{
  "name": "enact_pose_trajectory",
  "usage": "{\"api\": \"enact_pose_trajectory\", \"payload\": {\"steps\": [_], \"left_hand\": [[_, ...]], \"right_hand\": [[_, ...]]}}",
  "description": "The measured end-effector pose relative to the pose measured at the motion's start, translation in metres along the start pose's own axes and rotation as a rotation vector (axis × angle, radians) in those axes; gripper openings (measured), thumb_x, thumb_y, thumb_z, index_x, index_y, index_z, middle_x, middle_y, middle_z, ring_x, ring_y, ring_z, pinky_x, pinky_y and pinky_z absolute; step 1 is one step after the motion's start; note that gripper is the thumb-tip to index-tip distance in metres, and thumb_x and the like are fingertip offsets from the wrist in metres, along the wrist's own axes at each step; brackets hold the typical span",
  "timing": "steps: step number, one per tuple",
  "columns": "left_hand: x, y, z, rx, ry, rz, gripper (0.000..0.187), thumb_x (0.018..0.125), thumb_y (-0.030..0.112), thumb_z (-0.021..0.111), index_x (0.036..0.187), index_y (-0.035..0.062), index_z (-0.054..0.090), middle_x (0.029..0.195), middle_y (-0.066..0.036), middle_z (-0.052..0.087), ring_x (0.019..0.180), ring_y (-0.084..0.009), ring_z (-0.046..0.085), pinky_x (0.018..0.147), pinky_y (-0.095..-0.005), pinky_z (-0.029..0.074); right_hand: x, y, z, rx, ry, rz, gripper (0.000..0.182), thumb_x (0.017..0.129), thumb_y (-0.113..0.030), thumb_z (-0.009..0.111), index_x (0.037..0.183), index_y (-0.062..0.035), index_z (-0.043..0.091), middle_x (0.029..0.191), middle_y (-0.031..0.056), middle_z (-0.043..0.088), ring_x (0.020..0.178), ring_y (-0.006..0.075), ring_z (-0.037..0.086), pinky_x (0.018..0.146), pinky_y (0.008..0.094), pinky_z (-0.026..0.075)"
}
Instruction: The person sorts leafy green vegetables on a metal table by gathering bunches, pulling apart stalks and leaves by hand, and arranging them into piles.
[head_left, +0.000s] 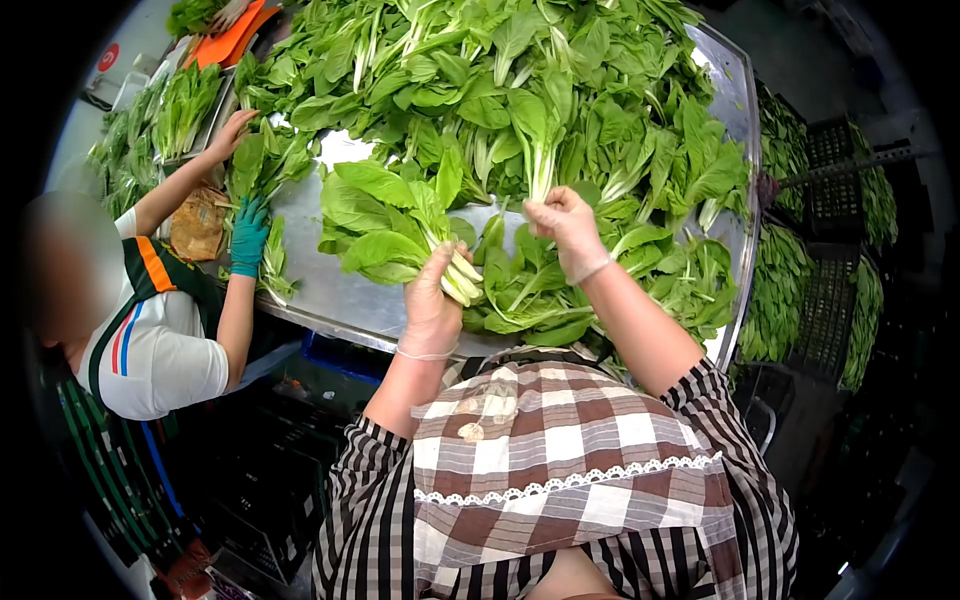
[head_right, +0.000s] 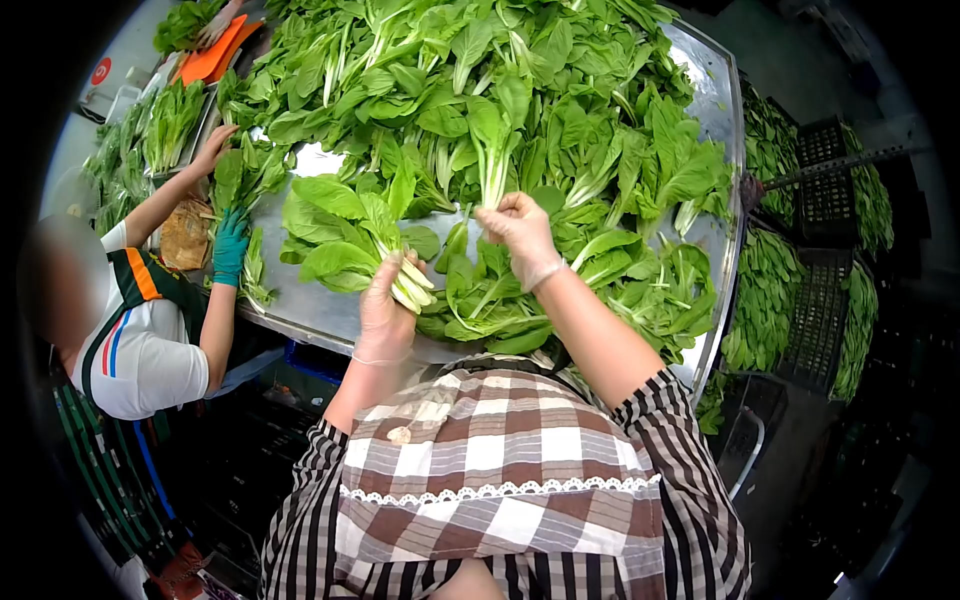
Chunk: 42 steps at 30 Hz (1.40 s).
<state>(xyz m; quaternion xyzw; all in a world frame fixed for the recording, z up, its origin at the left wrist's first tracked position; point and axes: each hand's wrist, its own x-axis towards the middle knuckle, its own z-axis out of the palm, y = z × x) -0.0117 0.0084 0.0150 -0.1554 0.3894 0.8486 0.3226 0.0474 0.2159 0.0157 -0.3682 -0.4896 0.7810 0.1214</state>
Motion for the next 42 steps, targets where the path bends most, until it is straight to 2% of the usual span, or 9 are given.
{"api": "enact_pose_trajectory", "payload": {"steps": [6, 10, 14, 17, 23, 34, 38, 41, 42], "left_hand": [[0.003, -0.008, 0.009, 0.017, -0.043, -0.003, 0.038, 0.088, 0.015, 0.073, 0.118, 0.0003, 0.056, 0.102, -0.009, 0.065, 0.095, -0.0196, 0.063, 0.091, -0.0339, 0.051], [0.003, -0.023, 0.005, -0.001, -0.151, 0.086, 0.055, 0.085, 0.026, 0.078, 0.128, 0.003, 0.052, 0.113, -0.008, 0.063, 0.106, -0.0224, 0.059, 0.096, -0.0387, 0.047], [-0.006, -0.015, 0.006, 0.032, -0.272, 0.036, 0.057, 0.086, 0.029, 0.077, 0.129, 0.003, 0.051, 0.114, -0.008, 0.062, 0.106, -0.0229, 0.059, 0.098, -0.0394, 0.046], [-0.01, -0.013, 0.005, 0.016, -0.213, 0.016, 0.052, 0.087, 0.025, 0.075, 0.128, 0.0028, 0.051, 0.113, -0.009, 0.062, 0.105, -0.0226, 0.059, 0.097, -0.0385, 0.047], [-0.006, -0.013, -0.003, -0.011, -0.183, 0.016, 0.052, 0.088, 0.019, 0.073, 0.131, 0.0014, 0.049, 0.119, -0.009, 0.061, 0.109, -0.0227, 0.058, 0.098, -0.0388, 0.047], [-0.008, -0.002, 0.009, -0.116, -0.047, 0.007, 0.042, 0.087, 0.023, 0.075, 0.119, 0.0033, 0.055, 0.101, -0.008, 0.062, 0.095, -0.021, 0.06, 0.089, -0.0364, 0.051], [0.007, -0.004, -0.005, -0.043, -0.005, 0.077, 0.046, 0.085, 0.024, 0.078, 0.119, 0.0042, 0.055, 0.102, -0.008, 0.063, 0.092, -0.0205, 0.061, 0.084, -0.0359, 0.052], [0.005, -0.015, -0.002, 0.081, 0.0, 0.123, 0.048, 0.085, 0.023, 0.078, 0.123, 0.005, 0.054, 0.108, -0.008, 0.063, 0.097, -0.0205, 0.061, 0.086, -0.0357, 0.051], [0.001, -0.019, 0.002, 0.119, -0.002, 0.135, 0.05, 0.086, 0.022, 0.078, 0.125, 0.0053, 0.053, 0.111, -0.008, 0.063, 0.099, -0.0205, 0.061, 0.087, -0.0356, 0.051]], "right_hand": [[-0.062, 0.009, 0.016, -0.188, -0.276, -0.272, 0.026, 0.08, -0.005, 0.08, 0.083, -0.0073, 0.054, 0.076, -0.0037, 0.059, 0.068, 0.0029, 0.054, 0.058, 0.0201, 0.045], [-0.08, 0.003, 0.029, -0.941, -0.162, -0.988, 0.02, 0.07, -0.01, 0.072, 0.082, -0.0108, 0.057, 0.077, 0.0075, 0.058, 0.067, 0.0292, 0.059, 0.06, 0.0368, 0.048], [-0.085, 0.002, 0.035, -1.103, -0.161, -1.178, 0.022, 0.068, -0.01, 0.073, 0.083, -0.0116, 0.057, 0.085, 0.0046, 0.059, 0.073, 0.0265, 0.059, 0.062, 0.038, 0.047], [-0.087, 0.0, 0.032, -1.073, -0.229, -1.129, 0.022, 0.071, -0.005, 0.074, 0.088, -0.0091, 0.061, 0.088, 0.0044, 0.063, 0.076, 0.023, 0.063, 0.068, 0.0332, 0.049], [-0.081, 0.016, 0.031, -0.24, -0.261, -0.248, 0.023, 0.084, -0.011, 0.075, 0.099, -0.0018, 0.061, 0.085, 0.0, 0.06, 0.071, 0.0062, 0.054, 0.063, 0.0218, 0.047], [-0.091, 0.023, 0.02, 0.068, -0.096, -0.008, 0.023, 0.092, -0.021, 0.069, 0.095, 0.0009, 0.062, 0.075, 0.0043, 0.065, 0.06, 0.0095, 0.058, 0.054, 0.0229, 0.046], [-0.096, 0.018, -0.014, -0.26, -0.39, 0.354, 0.029, 0.096, -0.029, 0.064, 0.086, -0.0023, 0.063, 0.069, 0.0047, 0.064, 0.053, 0.0103, 0.058, 0.049, 0.0243, 0.047], [-0.102, 0.017, 0.005, -0.762, -0.293, -0.516, 0.022, 0.085, -0.018, 0.077, 0.087, -0.0011, 0.063, 0.072, 0.0028, 0.065, 0.061, 0.007, 0.057, 0.055, 0.0215, 0.047], [-0.099, 0.014, 0.015, -0.742, -0.264, -0.554, 0.024, 0.083, -0.02, 0.078, 0.086, -0.0015, 0.063, 0.07, 0.0038, 0.064, 0.06, 0.008, 0.057, 0.055, 0.0236, 0.047]]}}
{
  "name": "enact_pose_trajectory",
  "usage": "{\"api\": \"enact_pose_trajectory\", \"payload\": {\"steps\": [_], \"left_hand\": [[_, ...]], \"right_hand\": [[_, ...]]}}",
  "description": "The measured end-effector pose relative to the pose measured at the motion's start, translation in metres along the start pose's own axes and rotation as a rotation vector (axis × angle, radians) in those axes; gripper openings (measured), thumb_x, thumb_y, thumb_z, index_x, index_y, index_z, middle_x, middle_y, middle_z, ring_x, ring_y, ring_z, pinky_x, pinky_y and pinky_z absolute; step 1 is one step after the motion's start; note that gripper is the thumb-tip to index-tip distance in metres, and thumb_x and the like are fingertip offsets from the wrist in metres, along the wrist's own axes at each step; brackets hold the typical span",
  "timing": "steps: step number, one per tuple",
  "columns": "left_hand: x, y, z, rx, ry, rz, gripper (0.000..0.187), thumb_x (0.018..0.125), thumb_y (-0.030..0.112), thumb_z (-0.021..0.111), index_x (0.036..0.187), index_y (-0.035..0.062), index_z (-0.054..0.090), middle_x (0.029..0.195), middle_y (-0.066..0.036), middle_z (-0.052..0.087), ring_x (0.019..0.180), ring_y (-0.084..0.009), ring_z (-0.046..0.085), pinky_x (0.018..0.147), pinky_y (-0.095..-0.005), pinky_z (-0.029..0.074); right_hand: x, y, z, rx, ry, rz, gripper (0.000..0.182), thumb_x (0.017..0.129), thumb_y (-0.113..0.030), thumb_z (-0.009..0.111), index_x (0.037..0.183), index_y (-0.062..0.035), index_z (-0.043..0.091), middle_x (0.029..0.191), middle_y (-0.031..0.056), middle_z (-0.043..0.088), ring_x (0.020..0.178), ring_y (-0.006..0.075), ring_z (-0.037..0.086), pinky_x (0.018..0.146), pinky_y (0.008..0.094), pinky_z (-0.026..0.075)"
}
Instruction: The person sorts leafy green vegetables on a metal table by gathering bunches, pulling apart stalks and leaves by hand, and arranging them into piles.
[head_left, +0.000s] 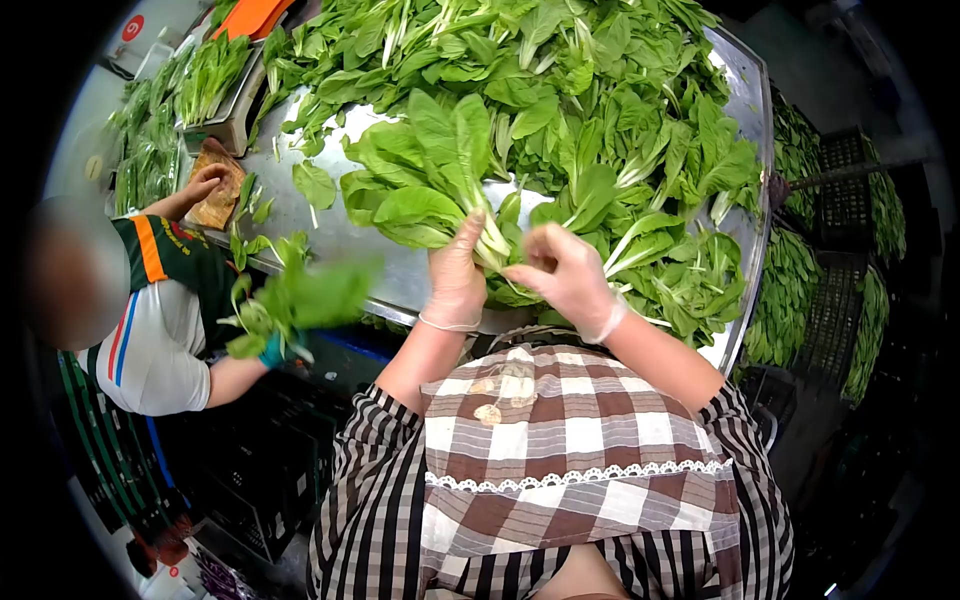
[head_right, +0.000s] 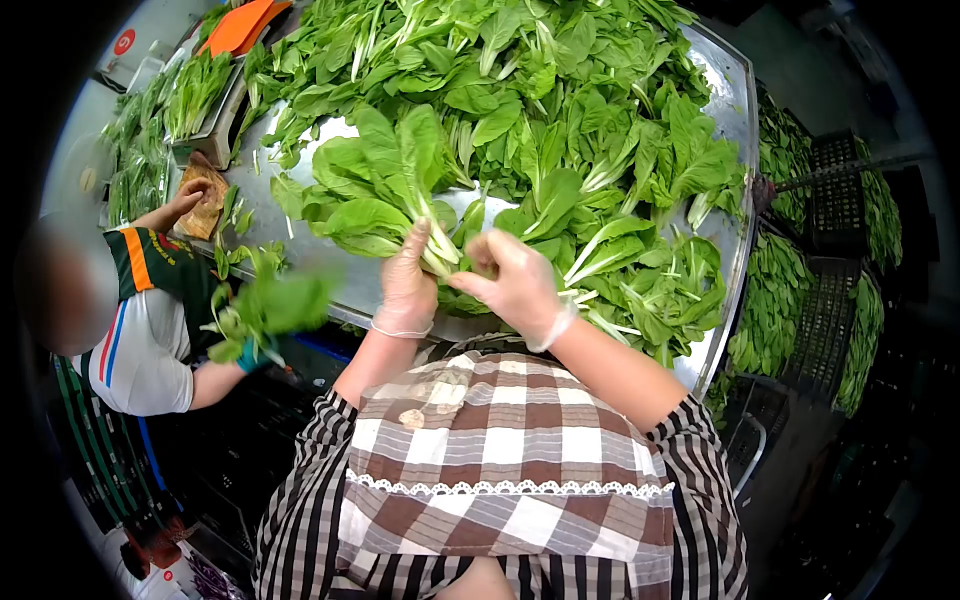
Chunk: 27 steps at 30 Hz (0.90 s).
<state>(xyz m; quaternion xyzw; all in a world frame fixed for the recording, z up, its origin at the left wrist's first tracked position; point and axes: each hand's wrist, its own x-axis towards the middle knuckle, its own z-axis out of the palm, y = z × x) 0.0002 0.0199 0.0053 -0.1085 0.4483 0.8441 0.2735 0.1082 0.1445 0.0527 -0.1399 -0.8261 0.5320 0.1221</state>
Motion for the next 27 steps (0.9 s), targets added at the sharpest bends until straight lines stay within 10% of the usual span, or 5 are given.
{"api": "enact_pose_trajectory", "payload": {"steps": [9, 16, 27], "left_hand": [[-0.012, 0.006, 0.017, -0.071, -0.077, 0.068, 0.055, 0.085, 0.016, 0.078, 0.131, 0.0053, 0.05, 0.12, -0.005, 0.061, 0.109, -0.0209, 0.058, 0.098, -0.0369, 0.046], [-0.009, 0.001, 0.002, -0.093, -0.274, -0.066, 0.056, 0.083, 0.018, 0.08, 0.128, 0.0003, 0.052, 0.12, -0.007, 0.061, 0.111, -0.0206, 0.058, 0.097, -0.0355, 0.046], [-0.007, 0.005, 0.009, -0.048, -0.152, -0.1, 0.035, 0.091, 0.017, 0.069, 0.119, 0.0019, 0.056, 0.099, -0.007, 0.064, 0.089, -0.0189, 0.063, 0.082, -0.0328, 0.053]], "right_hand": [[0.027, 0.005, 0.009, 0.482, -0.056, 0.233, 0.019, 0.085, -0.01, 0.074, 0.097, 0.0002, 0.062, 0.084, 0.0016, 0.065, 0.069, 0.0051, 0.056, 0.062, 0.0218, 0.048], [0.027, -0.001, 0.007, 0.136, -0.152, 0.169, 0.018, 0.085, -0.009, 0.073, 0.093, 0.0019, 0.061, 0.084, 0.0024, 0.066, 0.072, 0.0059, 0.06, 0.065, 0.023, 0.051], [0.012, 0.01, 0.023, 0.845, 0.013, 0.337, 0.014, 0.086, -0.005, 0.071, 0.09, -0.0032, 0.058, 0.082, 0.0051, 0.066, 0.07, 0.0107, 0.063, 0.068, 0.0249, 0.052]]}}
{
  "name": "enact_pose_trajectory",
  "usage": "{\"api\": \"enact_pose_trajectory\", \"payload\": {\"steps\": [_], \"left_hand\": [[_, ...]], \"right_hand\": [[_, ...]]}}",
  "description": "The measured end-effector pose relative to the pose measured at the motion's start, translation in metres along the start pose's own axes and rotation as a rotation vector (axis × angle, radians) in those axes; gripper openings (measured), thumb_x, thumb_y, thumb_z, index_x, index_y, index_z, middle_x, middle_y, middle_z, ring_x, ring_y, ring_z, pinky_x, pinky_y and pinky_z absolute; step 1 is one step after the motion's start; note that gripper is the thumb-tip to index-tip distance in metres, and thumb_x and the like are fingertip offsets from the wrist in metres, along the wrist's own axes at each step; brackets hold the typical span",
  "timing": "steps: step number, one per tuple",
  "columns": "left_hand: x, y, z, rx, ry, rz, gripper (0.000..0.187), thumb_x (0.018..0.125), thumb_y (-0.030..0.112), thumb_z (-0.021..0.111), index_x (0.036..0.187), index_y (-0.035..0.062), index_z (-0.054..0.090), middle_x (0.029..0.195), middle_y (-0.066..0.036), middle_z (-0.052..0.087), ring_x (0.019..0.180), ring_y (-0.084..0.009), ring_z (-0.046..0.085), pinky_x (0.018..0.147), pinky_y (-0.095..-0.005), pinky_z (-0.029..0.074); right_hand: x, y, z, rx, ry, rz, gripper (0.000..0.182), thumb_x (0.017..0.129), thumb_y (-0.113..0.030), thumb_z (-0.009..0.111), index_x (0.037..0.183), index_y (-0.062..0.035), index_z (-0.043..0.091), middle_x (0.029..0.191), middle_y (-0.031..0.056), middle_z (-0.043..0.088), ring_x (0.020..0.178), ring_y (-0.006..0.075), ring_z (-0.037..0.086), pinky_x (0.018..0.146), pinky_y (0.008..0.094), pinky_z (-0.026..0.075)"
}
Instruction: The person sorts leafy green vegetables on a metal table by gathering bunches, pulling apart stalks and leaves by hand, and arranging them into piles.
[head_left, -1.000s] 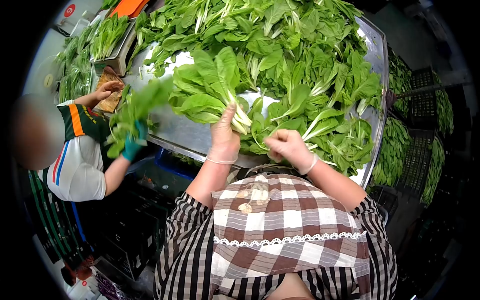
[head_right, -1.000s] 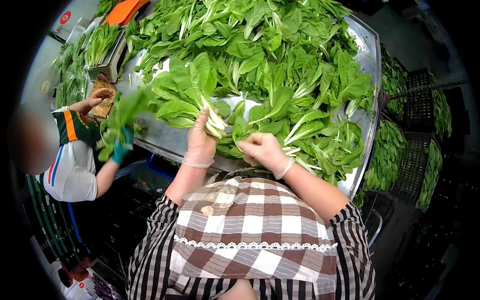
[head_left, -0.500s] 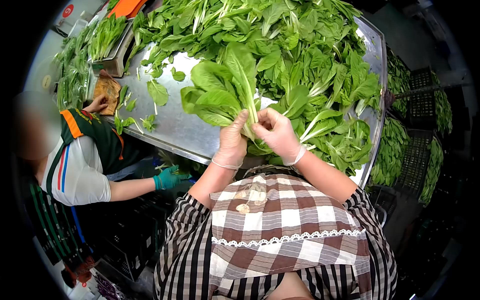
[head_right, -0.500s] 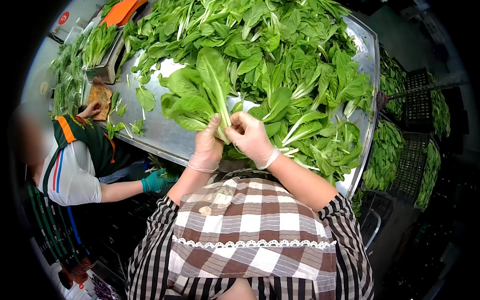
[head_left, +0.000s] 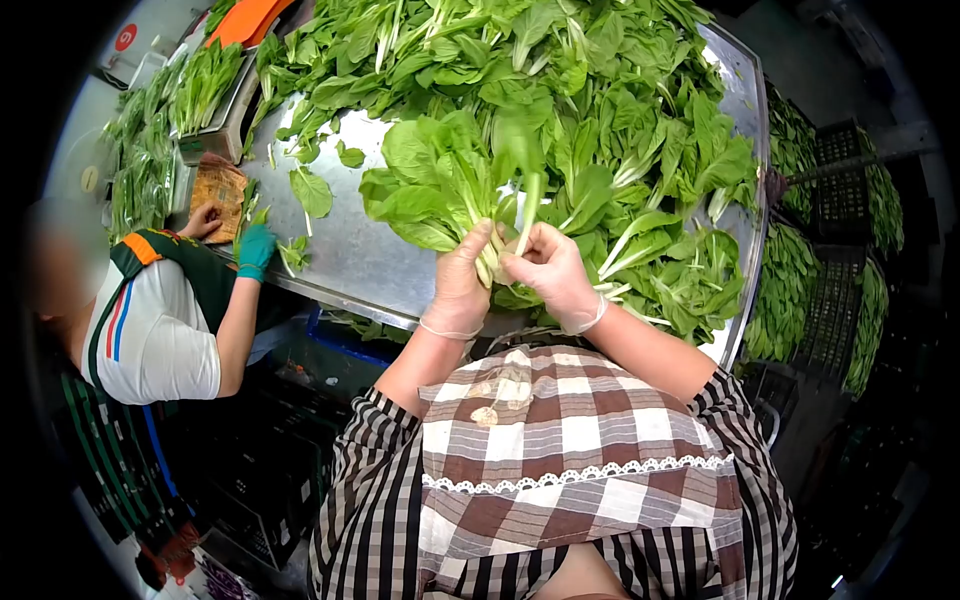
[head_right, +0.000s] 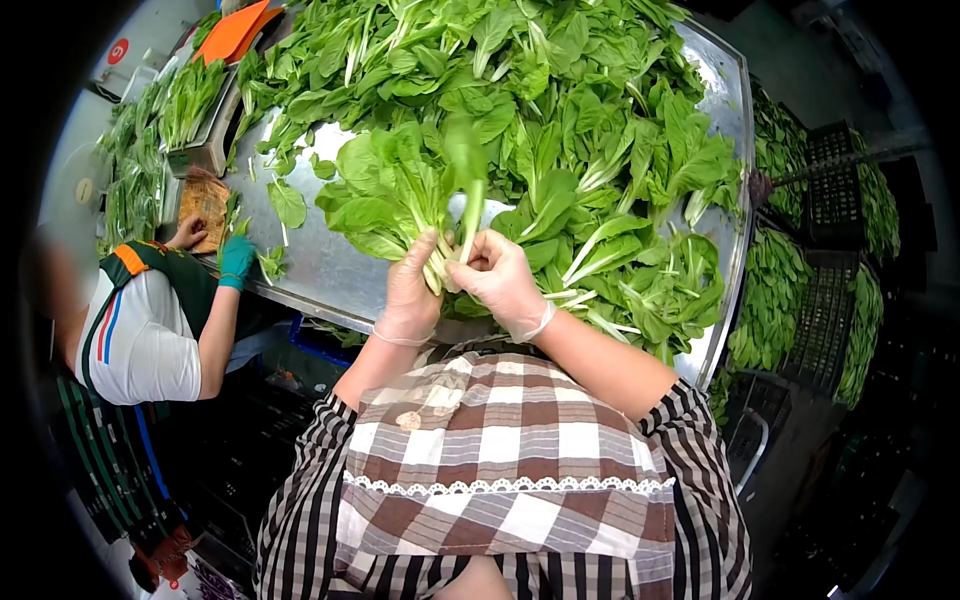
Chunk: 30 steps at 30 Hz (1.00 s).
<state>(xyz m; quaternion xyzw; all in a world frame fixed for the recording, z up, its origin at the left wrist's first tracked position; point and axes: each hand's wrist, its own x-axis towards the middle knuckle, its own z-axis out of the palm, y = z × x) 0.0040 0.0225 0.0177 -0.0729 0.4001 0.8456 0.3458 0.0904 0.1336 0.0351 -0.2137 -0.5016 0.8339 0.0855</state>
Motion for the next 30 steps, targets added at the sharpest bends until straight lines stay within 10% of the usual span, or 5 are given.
{"api": "enact_pose_trajectory", "payload": {"steps": [5, 9, 24, 29, 30], "left_hand": [[0.01, 0.012, -0.007, -0.064, 0.066, -0.029, 0.03, 0.091, 0.019, 0.07, 0.113, 0.0027, 0.057, 0.093, -0.007, 0.064, 0.085, -0.0198, 0.063, 0.079, -0.0323, 0.055], [0.006, 0.033, -0.031, 0.09, 0.109, 0.111, 0.031, 0.09, 0.018, 0.071, 0.112, -0.0004, 0.06, 0.093, -0.008, 0.066, 0.085, -0.0204, 0.065, 0.078, -0.0315, 0.056], [0.019, 0.083, -0.188, 0.883, 0.131, 0.015, 0.042, 0.077, 0.001, 0.075, 0.117, -0.0034, 0.06, 0.103, -0.008, 0.068, 0.087, -0.0181, 0.065, 0.08, -0.0298, 0.053], [0.059, 0.069, -0.266, 0.922, 0.163, 0.093, 0.098, 0.064, 0.009, 0.088, 0.141, -0.0067, 0.03, 0.133, -0.021, 0.048, 0.116, -0.0276, 0.053, 0.098, -0.037, 0.045], [0.048, 0.074, -0.251, 1.017, 0.202, 0.159, 0.104, 0.062, 0.011, 0.09, 0.143, -0.007, 0.027, 0.137, -0.023, 0.044, 0.122, -0.029, 0.048, 0.102, -0.0385, 0.041]], "right_hand": [[-0.007, 0.001, -0.013, 0.058, 0.075, 0.011, 0.016, 0.09, -0.013, 0.07, 0.097, -0.0034, 0.059, 0.08, 0.0067, 0.067, 0.064, 0.0133, 0.061, 0.064, 0.0269, 0.051], [-0.024, -0.022, -0.031, -0.207, -0.067, 0.607, 0.033, 0.096, -0.033, 0.063, 0.104, -0.0012, 0.063, 0.084, 0.0086, 0.068, 0.065, 0.0141, 0.063, 0.062, 0.028, 0.052], [-0.009, -0.035, -0.017, -0.666, -0.311, 0.112, 0.025, 0.09, -0.012, 0.061, 0.111, 0.0013, 0.062, 0.102, 0.0079, 0.066, 0.093, 0.0135, 0.062, 0.085, 0.0293, 0.051], [-0.037, -0.156, 0.086, -0.537, -0.61, -0.325, 0.038, 0.077, 0.005, 0.051, 0.113, -0.0019, 0.058, 0.107, 0.0129, 0.063, 0.097, 0.0244, 0.062, 0.085, 0.0389, 0.052], [-0.05, -0.18, 0.101, -0.55, -0.684, -0.336, 0.03, 0.077, -0.005, 0.057, 0.105, 0.0054, 0.062, 0.11, 0.0251, 0.062, 0.1, 0.0344, 0.063, 0.083, 0.0445, 0.053]]}}
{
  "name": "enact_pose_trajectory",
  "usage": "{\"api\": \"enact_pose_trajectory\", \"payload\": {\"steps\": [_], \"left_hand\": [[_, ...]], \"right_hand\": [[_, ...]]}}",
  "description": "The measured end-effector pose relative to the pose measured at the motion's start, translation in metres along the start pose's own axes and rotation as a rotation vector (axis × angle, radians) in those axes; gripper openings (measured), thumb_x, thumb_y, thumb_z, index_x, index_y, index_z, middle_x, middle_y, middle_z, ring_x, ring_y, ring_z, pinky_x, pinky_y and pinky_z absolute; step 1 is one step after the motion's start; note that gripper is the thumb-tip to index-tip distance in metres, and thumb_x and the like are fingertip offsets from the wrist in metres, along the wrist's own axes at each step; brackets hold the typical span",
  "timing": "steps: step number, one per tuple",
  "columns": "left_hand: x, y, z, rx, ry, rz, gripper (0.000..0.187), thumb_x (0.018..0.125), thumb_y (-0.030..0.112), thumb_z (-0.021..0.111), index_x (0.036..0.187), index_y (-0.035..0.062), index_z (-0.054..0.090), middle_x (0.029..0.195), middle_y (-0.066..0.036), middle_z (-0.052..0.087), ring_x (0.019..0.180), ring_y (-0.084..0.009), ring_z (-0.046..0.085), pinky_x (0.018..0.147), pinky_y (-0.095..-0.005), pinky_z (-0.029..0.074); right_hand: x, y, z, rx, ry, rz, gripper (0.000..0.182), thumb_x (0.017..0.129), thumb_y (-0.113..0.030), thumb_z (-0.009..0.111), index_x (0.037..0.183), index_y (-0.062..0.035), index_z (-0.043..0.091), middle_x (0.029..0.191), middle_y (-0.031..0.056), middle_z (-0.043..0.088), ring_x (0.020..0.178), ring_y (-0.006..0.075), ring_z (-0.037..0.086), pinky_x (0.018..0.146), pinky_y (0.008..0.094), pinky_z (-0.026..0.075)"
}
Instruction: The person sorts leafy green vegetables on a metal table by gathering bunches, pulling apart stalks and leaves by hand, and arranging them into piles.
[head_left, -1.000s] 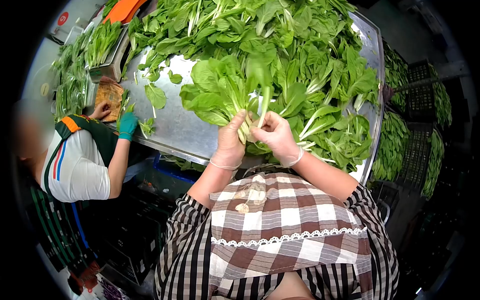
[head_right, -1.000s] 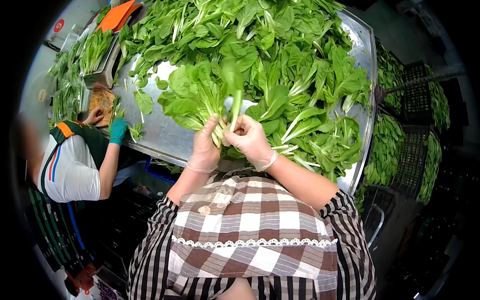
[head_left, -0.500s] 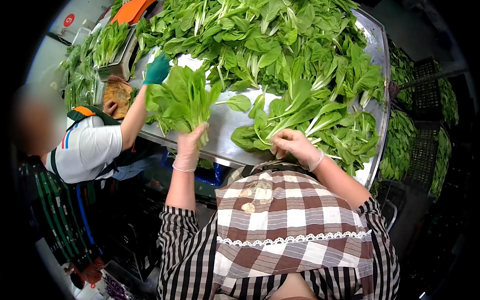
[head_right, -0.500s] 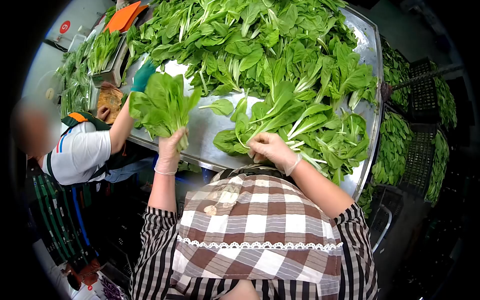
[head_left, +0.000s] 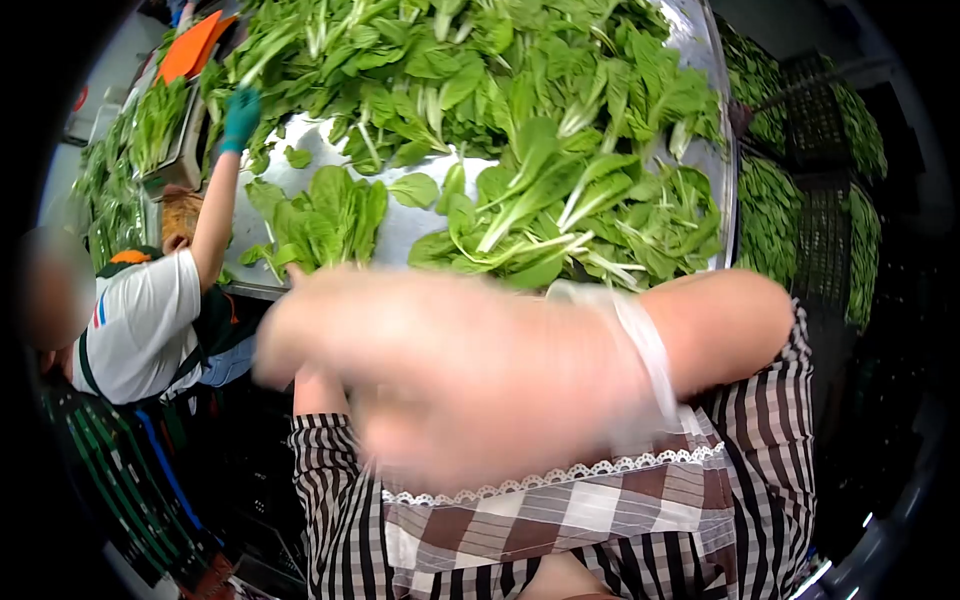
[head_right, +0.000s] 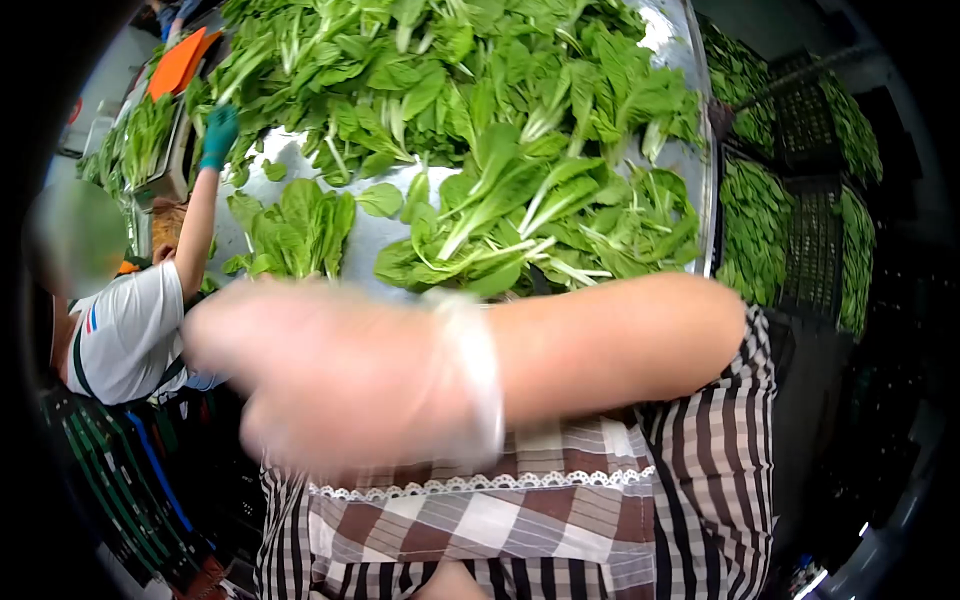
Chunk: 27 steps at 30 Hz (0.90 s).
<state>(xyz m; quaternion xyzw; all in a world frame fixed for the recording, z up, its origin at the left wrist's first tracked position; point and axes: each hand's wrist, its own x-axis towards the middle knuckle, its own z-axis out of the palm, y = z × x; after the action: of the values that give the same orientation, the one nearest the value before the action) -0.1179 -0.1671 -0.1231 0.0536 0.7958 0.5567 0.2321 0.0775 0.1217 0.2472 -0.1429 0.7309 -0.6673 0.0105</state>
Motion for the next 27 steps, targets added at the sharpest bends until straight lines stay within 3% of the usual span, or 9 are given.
{"api": "enact_pose_trajectory", "payload": {"steps": [2, 7, 10, 12, 14, 20, 27], "left_hand": [[-0.02, 0.026, -0.001, 0.183, 0.133, 0.112, 0.115, 0.059, 0.016, 0.092, 0.146, -0.0074, 0.021, 0.143, -0.026, 0.035, 0.132, -0.0319, 0.038, 0.111, -0.0415, 0.034], [-0.061, 0.056, 0.018, 0.821, 0.455, 0.196, 0.114, 0.063, 0.035, 0.09, 0.147, -0.0066, 0.024, 0.143, -0.027, 0.037, 0.135, -0.0406, 0.034, 0.114, -0.0473, 0.026], [-0.091, 0.09, 0.043, 1.013, 0.554, 0.53, 0.1, 0.07, 0.038, 0.084, 0.145, -0.004, 0.033, 0.141, -0.024, 0.04, 0.133, -0.0415, 0.034, 0.112, -0.0517, 0.026], [-0.106, 0.101, 0.072, 0.921, 0.465, 0.79, 0.078, 0.08, 0.034, 0.075, 0.14, -0.0019, 0.041, 0.138, -0.022, 0.043, 0.131, -0.0411, 0.036, 0.11, -0.0527, 0.027], [-0.113, 0.098, 0.095, 0.84, 0.285, 0.837, 0.074, 0.08, 0.029, 0.074, 0.14, 0.0, 0.042, 0.137, -0.023, 0.043, 0.13, -0.0415, 0.037, 0.11, -0.053, 0.027], [-0.116, 0.071, 0.131, 0.924, 0.083, 0.816, 0.072, 0.08, 0.027, 0.073, 0.141, 0.0035, 0.043, 0.138, -0.018, 0.044, 0.133, -0.0407, 0.036, 0.112, -0.0556, 0.026], [-0.116, 0.047, 0.138, 0.951, 0.065, 0.734, 0.068, 0.085, 0.029, 0.069, 0.14, 0.0008, 0.042, 0.139, -0.02, 0.043, 0.131, -0.042, 0.036, 0.112, -0.0553, 0.025]], "right_hand": [[-0.004, -0.036, 0.015, 0.007, -0.112, -0.103, 0.03, 0.077, -0.005, 0.057, 0.104, 0.0053, 0.062, 0.11, 0.025, 0.062, 0.1, 0.0345, 0.063, 0.083, 0.0445, 0.053], [-0.005, -0.058, 0.05, 0.128, -0.312, -0.207, 0.029, 0.077, -0.005, 0.057, 0.104, 0.0051, 0.062, 0.108, 0.0249, 0.062, 0.099, 0.0346, 0.063, 0.083, 0.0445, 0.053], [-0.005, -0.059, 0.057, 0.173, -0.35, -0.227, 0.029, 0.077, -0.005, 0.057, 0.103, 0.005, 0.062, 0.108, 0.0248, 0.062, 0.099, 0.0347, 0.063, 0.082, 0.0445, 0.053], [-0.005, -0.058, 0.061, 0.184, -0.359, -0.229, 0.029, 0.077, -0.005, 0.057, 0.103, 0.005, 0.062, 0.107, 0.0247, 0.062, 0.099, 0.0347, 0.063, 0.082, 0.0446, 0.053], [-0.006, -0.058, 0.066, 0.193, -0.381, -0.238, 0.028, 0.076, -0.005, 0.057, 0.103, 0.0049, 0.062, 0.107, 0.0247, 0.062, 0.098, 0.0348, 0.063, 0.082, 0.0446, 0.053], [-0.021, -0.059, 0.071, 0.196, -0.447, -0.275, 0.028, 0.076, -0.005, 0.057, 0.102, 0.0047, 0.062, 0.105, 0.0245, 0.062, 0.098, 0.0349, 0.063, 0.082, 0.0446, 0.053], [-0.022, -0.068, 0.065, 0.201, -0.462, -0.279, 0.027, 0.076, -0.005, 0.057, 0.101, 0.0045, 0.062, 0.104, 0.0243, 0.062, 0.097, 0.035, 0.063, 0.081, 0.0447, 0.053]]}}
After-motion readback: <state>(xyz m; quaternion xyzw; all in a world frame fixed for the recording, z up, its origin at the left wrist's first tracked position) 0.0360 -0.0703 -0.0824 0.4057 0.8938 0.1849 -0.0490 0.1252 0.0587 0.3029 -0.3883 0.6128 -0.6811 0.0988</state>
